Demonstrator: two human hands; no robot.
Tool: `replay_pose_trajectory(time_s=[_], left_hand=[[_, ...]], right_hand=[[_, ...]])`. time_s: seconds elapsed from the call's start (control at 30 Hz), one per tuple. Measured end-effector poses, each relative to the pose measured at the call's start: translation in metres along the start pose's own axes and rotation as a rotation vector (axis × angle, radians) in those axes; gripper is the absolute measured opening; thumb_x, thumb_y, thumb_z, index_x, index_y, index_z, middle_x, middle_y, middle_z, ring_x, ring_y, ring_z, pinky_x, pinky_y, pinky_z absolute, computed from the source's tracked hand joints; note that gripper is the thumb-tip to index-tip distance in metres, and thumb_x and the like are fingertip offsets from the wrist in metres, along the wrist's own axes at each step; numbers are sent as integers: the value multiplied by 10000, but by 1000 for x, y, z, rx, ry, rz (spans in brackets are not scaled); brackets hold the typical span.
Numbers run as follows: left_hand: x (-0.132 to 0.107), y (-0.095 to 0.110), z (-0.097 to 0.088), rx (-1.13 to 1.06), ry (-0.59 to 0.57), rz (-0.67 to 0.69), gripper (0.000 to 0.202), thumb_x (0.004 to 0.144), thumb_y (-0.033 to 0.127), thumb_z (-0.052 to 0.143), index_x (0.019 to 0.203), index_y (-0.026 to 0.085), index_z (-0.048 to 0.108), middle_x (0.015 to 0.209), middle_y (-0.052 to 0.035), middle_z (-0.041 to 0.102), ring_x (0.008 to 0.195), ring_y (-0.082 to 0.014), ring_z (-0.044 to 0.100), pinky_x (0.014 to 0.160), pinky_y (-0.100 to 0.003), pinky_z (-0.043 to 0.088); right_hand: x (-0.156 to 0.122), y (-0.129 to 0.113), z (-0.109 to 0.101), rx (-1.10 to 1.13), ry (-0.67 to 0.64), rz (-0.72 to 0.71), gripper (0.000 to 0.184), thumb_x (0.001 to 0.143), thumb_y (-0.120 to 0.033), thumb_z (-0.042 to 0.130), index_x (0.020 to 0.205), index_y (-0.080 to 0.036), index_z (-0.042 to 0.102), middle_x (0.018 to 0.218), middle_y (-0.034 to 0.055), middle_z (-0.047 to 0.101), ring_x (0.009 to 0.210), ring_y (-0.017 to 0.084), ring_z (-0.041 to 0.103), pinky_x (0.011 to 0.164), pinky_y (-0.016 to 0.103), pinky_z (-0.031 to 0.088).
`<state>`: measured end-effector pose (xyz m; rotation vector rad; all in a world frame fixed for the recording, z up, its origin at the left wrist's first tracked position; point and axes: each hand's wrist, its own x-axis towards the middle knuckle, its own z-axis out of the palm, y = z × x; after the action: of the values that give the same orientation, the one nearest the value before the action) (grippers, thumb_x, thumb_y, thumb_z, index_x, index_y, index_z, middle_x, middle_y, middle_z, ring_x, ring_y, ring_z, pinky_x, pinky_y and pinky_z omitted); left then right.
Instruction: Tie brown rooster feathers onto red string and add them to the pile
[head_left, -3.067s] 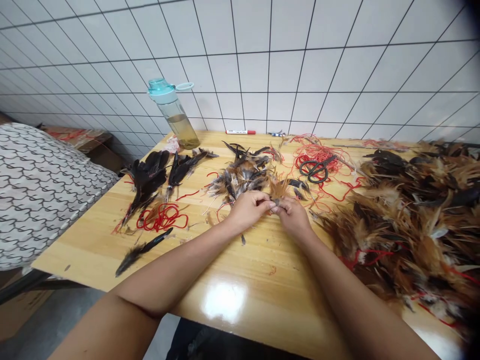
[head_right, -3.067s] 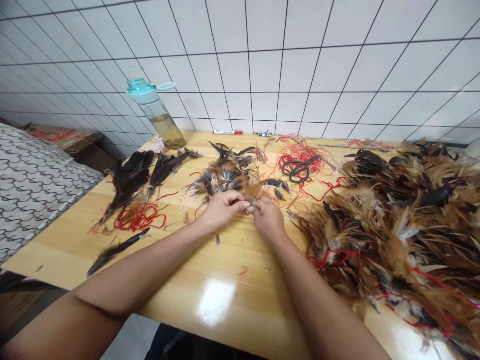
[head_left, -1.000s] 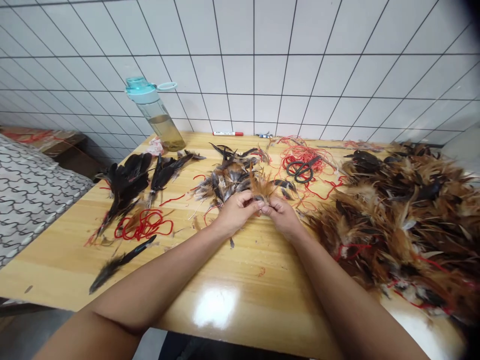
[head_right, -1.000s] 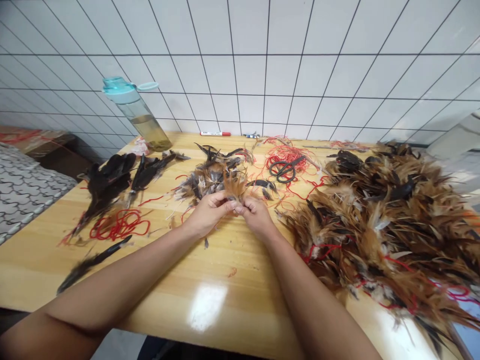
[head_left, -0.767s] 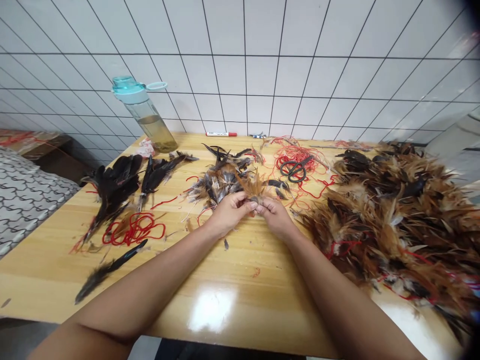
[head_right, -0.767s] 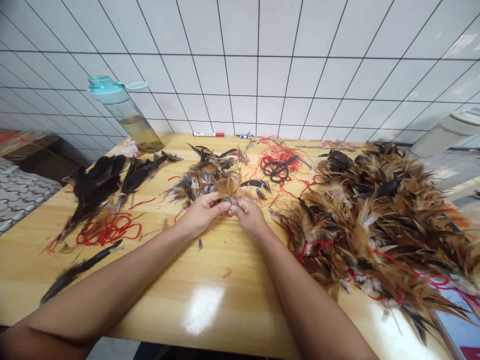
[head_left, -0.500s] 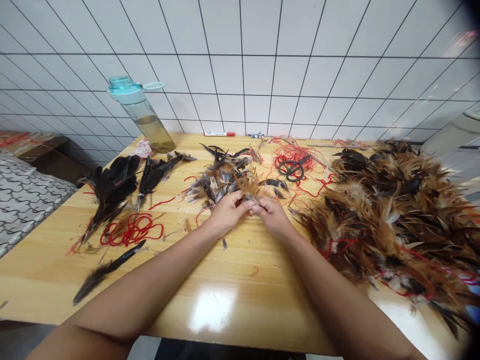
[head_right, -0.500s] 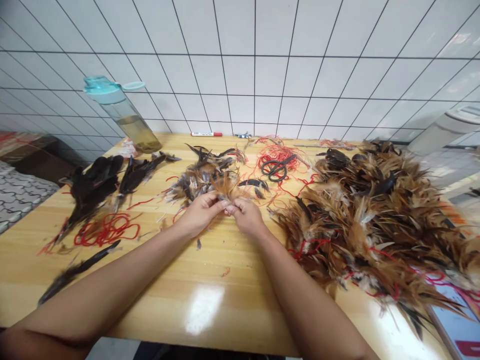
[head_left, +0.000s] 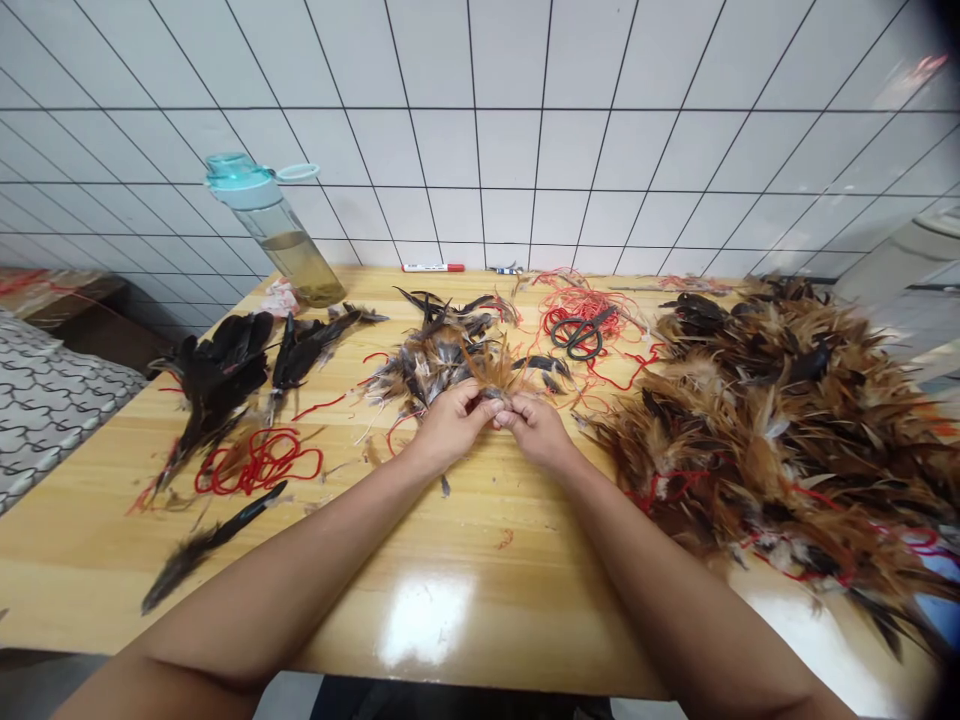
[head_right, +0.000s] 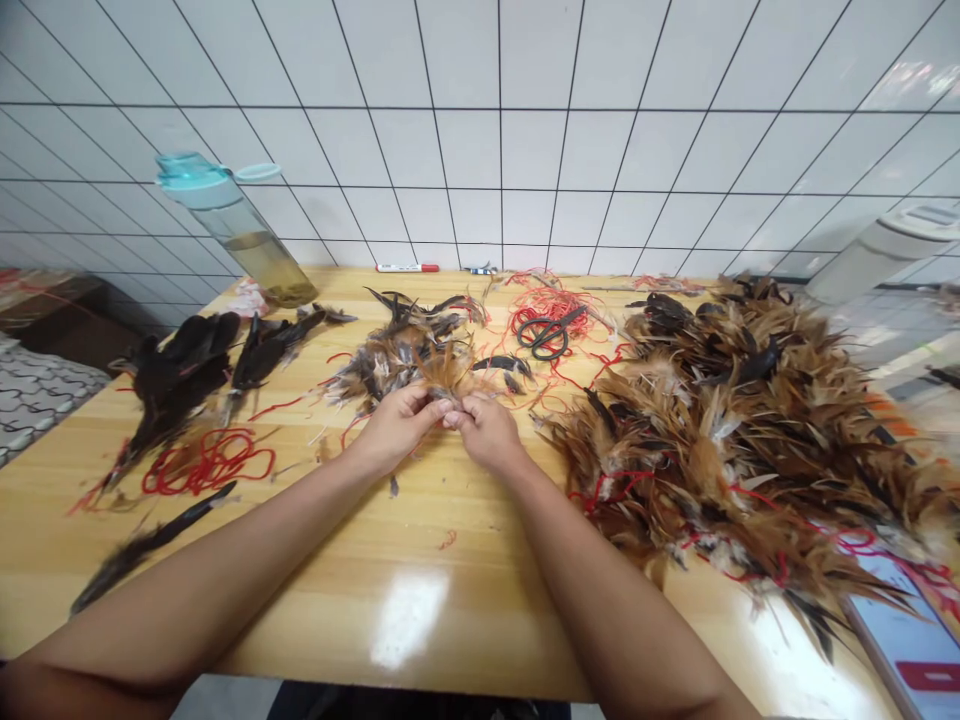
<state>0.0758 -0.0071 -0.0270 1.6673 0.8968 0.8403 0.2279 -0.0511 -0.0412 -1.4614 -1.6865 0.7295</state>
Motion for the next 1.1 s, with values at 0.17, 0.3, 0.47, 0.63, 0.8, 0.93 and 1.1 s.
replay_pose_trajectory(time_s=[0.17, 0.3, 0.47, 0.63, 0.8, 0.93, 1.1], left_hand=[[0, 0, -1, 15, -15, 3, 218, 804, 363, 620, 797, 146, 649, 771, -36, 665, 751, -154, 595, 750, -268, 474], [0, 1, 0, -28, -25, -5, 218, 801, 355, 629, 836, 142, 651, 814, -40, 677, 763, -151, 596, 769, -269, 475], [0, 0, -1, -10, -18, -4, 223, 807, 360, 628, 870, 148, 654, 880, -50, 690, 815, -164, 606, 797, -284, 476], [0, 2, -1, -22, -15, -10, 206, 799, 347, 626, 851, 148, 645, 869, -48, 689, 793, -163, 606, 784, -288, 481], [-1, 8, 1, -81, -19, -59, 230, 775, 357, 647, 848, 139, 636, 802, -34, 668, 761, -159, 600, 756, -282, 479], [0, 8, 1, -89, -20, -48, 222, 781, 359, 645, 815, 143, 608, 741, -20, 642, 729, -153, 593, 731, -276, 478], [-1, 5, 3, -73, -5, -25, 196, 789, 343, 633, 808, 149, 609, 756, -22, 647, 725, -150, 593, 728, -273, 478]], right_hand=[[0, -3, 0, -20, -4, 20, 215, 840, -206, 544, 626, -185, 535, 718, 5, 538, 714, 144, 527, 711, 272, 408], [-1, -3, 0, -32, -1, 14, 214, 845, -191, 539, 631, -185, 529, 720, 8, 533, 724, 149, 527, 708, 276, 398], [-1, -1, 3, 27, 26, 16, 202, 837, -194, 556, 637, -188, 526, 715, 0, 528, 715, 141, 511, 704, 270, 398], [0, 1, 4, 84, 41, 24, 201, 822, -202, 571, 629, -191, 515, 694, -10, 503, 682, 135, 489, 673, 264, 389], [0, 2, 3, 67, 36, 14, 199, 826, -212, 550, 630, -192, 524, 702, -1, 524, 700, 145, 505, 695, 277, 390], [0, 3, 3, 66, 38, 25, 183, 827, -221, 540, 646, -194, 542, 721, 8, 557, 721, 151, 521, 716, 283, 403], [0, 7, 3, 63, 35, -2, 179, 821, -239, 529, 647, -200, 549, 721, 17, 571, 719, 161, 529, 732, 296, 413]])
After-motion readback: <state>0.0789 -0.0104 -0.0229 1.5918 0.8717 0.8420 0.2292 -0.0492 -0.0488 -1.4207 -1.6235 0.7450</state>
